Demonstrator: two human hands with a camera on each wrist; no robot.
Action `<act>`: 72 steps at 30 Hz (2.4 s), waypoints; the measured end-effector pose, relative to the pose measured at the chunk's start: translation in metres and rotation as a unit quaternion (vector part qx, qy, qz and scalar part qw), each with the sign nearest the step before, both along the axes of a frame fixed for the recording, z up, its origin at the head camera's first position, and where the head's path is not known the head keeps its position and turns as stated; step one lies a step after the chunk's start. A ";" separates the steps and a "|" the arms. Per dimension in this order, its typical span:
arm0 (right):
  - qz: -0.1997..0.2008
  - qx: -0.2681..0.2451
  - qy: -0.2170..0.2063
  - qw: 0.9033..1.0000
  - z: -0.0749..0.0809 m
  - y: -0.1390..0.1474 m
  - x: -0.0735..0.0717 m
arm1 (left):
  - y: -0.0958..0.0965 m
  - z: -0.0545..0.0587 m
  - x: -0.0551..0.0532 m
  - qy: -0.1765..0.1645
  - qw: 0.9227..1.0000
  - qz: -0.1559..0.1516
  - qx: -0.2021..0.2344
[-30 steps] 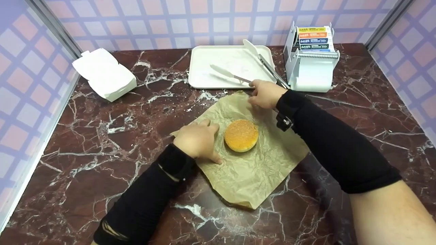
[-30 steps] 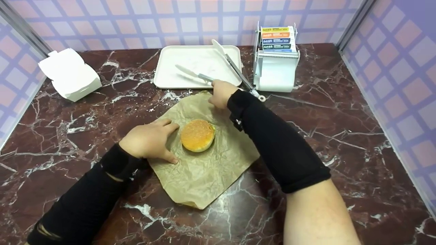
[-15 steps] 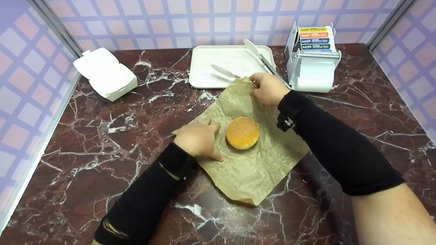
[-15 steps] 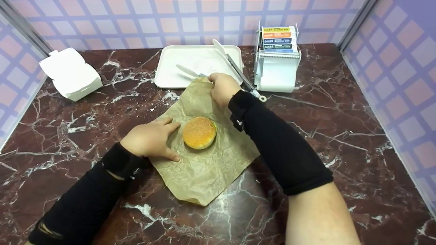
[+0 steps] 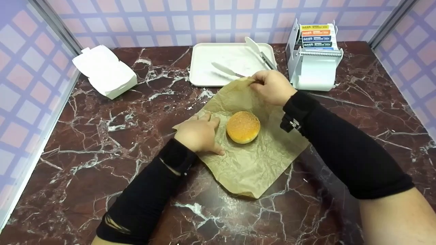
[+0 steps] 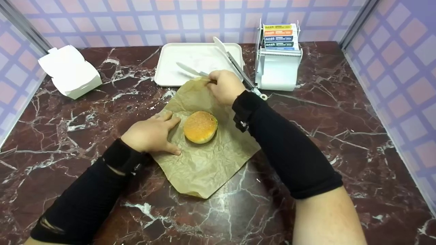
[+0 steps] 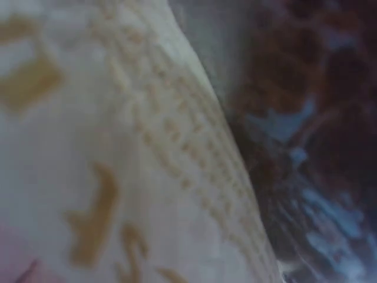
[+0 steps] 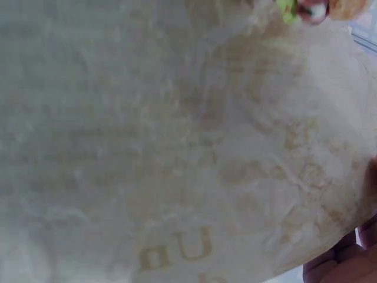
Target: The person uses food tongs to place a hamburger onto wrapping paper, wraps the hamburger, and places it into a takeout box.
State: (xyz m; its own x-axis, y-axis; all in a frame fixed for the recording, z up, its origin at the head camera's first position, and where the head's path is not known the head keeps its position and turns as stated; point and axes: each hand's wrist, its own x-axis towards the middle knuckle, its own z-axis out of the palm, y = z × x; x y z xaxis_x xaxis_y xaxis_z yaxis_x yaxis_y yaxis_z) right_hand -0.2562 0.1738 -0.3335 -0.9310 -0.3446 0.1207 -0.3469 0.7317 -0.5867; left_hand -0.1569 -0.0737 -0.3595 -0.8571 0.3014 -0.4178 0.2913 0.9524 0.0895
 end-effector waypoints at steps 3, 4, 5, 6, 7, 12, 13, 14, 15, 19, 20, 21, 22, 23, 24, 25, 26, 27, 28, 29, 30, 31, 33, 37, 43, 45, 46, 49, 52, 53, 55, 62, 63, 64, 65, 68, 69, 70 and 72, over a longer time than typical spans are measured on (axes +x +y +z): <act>-0.001 -0.007 0.002 1.000 0.001 0.001 0.002 | 0.001 0.002 0.000 -0.002 1.000 0.002 -0.008; -0.002 -0.010 0.002 1.000 0.001 0.001 0.003 | 0.001 0.003 0.000 -0.001 1.000 0.001 -0.010; -0.004 -0.012 0.001 1.000 0.000 0.001 0.003 | 0.002 0.004 0.002 0.001 1.000 0.001 -0.012; -0.007 -0.015 0.000 1.000 0.000 0.001 0.003 | 0.003 0.006 0.003 0.004 1.000 0.001 -0.015; -0.010 -0.018 -0.002 1.000 0.000 0.001 0.003 | 0.003 0.008 0.006 0.007 1.000 -0.001 -0.015; -0.024 -0.037 -0.010 0.999 -0.003 0.002 0.003 | 0.007 0.014 0.019 -0.007 1.000 -0.029 0.006; -0.025 -0.040 -0.009 0.999 -0.003 0.003 0.003 | 0.008 0.015 0.021 -0.013 0.999 -0.037 0.011; -0.025 -0.046 -0.008 0.999 -0.003 0.003 0.003 | 0.008 0.014 0.022 -0.016 0.999 -0.043 0.014; -0.025 -0.052 -0.007 0.998 -0.003 0.003 0.004 | 0.009 0.013 0.022 -0.016 0.999 -0.048 0.016; -0.016 -0.082 -0.007 0.996 0.000 0.003 0.010 | 0.009 0.009 0.020 -0.004 0.998 -0.058 0.002; -0.013 -0.090 -0.009 0.996 0.001 0.003 0.012 | 0.009 0.008 0.019 -0.002 0.998 -0.057 0.000; -0.008 -0.097 -0.009 0.995 0.002 0.003 0.014 | 0.009 0.007 0.018 -0.002 0.998 -0.056 -0.002; -0.004 -0.103 -0.010 0.995 0.002 0.003 0.016 | 0.009 0.006 0.017 -0.001 0.998 -0.055 -0.005; 0.000 -0.107 -0.011 0.994 0.003 0.003 0.018 | 0.009 0.006 0.016 -0.001 0.999 -0.053 -0.005; 0.005 -0.110 -0.011 0.994 0.003 0.004 0.020 | 0.009 0.005 0.015 0.000 0.999 -0.052 -0.004; 0.010 -0.110 -0.009 0.994 0.003 0.004 0.022 | 0.009 0.005 0.014 0.001 0.999 -0.049 -0.002; 0.015 -0.110 -0.008 0.994 0.003 0.004 0.024 | 0.009 0.004 0.013 0.001 0.999 -0.047 -0.001; 0.019 -0.108 -0.006 0.994 0.003 0.005 0.026 | 0.009 0.004 0.013 0.002 0.999 -0.046 0.000; 0.023 -0.103 -0.004 0.994 0.003 0.005 0.028 | 0.009 0.004 0.012 0.003 0.999 -0.043 0.000; 0.028 -0.099 -0.001 0.995 0.002 0.005 0.030 | 0.009 0.003 0.011 0.002 0.999 -0.041 0.001; 0.034 -0.097 0.001 0.995 0.002 0.005 0.033 | 0.009 0.003 0.011 0.001 0.999 -0.039 0.001; 0.041 -0.093 0.004 0.995 0.002 0.005 0.035 | 0.009 0.003 0.010 -0.001 0.999 -0.036 0.001; 0.057 -0.082 0.020 0.995 0.000 0.004 0.039 | 0.009 0.003 0.009 -0.006 0.999 -0.034 -0.001; 0.096 -0.048 0.088 0.990 -0.005 0.004 0.047 | 0.009 0.002 0.006 -0.012 1.000 -0.029 -0.002; 0.148 0.002 0.150 0.978 -0.012 0.005 0.060 | 0.009 -0.001 0.004 -0.004 1.000 -0.025 -0.002; 0.158 0.021 0.157 0.975 -0.014 0.007 0.065 | 0.009 -0.002 0.003 -0.002 1.000 -0.025 0.000; 0.164 0.031 0.160 0.973 -0.015 0.008 0.068 | 0.009 -0.002 0.003 -0.001 1.000 -0.025 0.001; 0.184 0.054 0.175 0.966 -0.019 0.011 0.074 | 0.008 -0.002 0.003 0.004 1.000 -0.027 0.000; 0.209 0.073 0.195 0.956 -0.023 0.013 0.079 | 0.008 -0.002 0.002 0.009 1.000 -0.028 -0.005; 0.217 0.080 0.202 0.952 -0.024 0.013 0.080 | 0.008 -0.002 0.002 0.010 1.000 -0.028 -0.007; 0.228 0.095 0.215 0.945 -0.027 0.014 0.082 | 0.008 -0.001 0.001 0.008 1.000 -0.027 -0.009; 0.236 0.133 0.246 0.930 -0.035 0.016 0.089 | 0.008 -0.001 0.001 -0.001 1.000 -0.024 -0.018; 0.236 0.142 0.251 0.928 -0.036 0.016 0.090 | 0.009 -0.001 0.001 -0.002 1.000 -0.024 -0.019; 0.235 0.149 0.256 0.926 -0.037 0.017 0.091 | 0.009 -0.001 0.001 -0.003 0.999 -0.025 -0.020; 0.235 0.156 0.259 0.924 -0.037 0.017 0.092 | 0.009 -0.001 0.001 -0.003 0.999 -0.025 -0.021; 0.235 0.174 0.266 0.919 -0.039 0.018 0.095 | 0.008 -0.002 0.001 -0.004 0.999 -0.026 -0.021; 0.235 0.178 0.267 0.917 -0.039 0.018 0.095 | 0.008 -0.001 0.001 -0.005 0.999 -0.026 -0.020; 0.234 0.179 0.268 0.917 -0.039 0.018 0.096 | 0.008 -0.001 0.001 -0.006 0.999 -0.027 -0.020; 0.231 0.179 0.272 0.917 -0.040 0.018 0.098 | 0.007 0.001 0.001 -0.007 0.999 -0.027 -0.017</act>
State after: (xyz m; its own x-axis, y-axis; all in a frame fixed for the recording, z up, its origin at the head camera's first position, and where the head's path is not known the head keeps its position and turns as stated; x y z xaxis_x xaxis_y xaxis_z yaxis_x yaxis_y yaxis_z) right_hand -0.1587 0.1923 -0.3731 -0.5110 -0.7953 0.3262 -0.8384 0.5449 0.0151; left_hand -0.1556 -0.0669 -0.3580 -0.8342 0.3319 -0.4405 0.3408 0.9381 0.0615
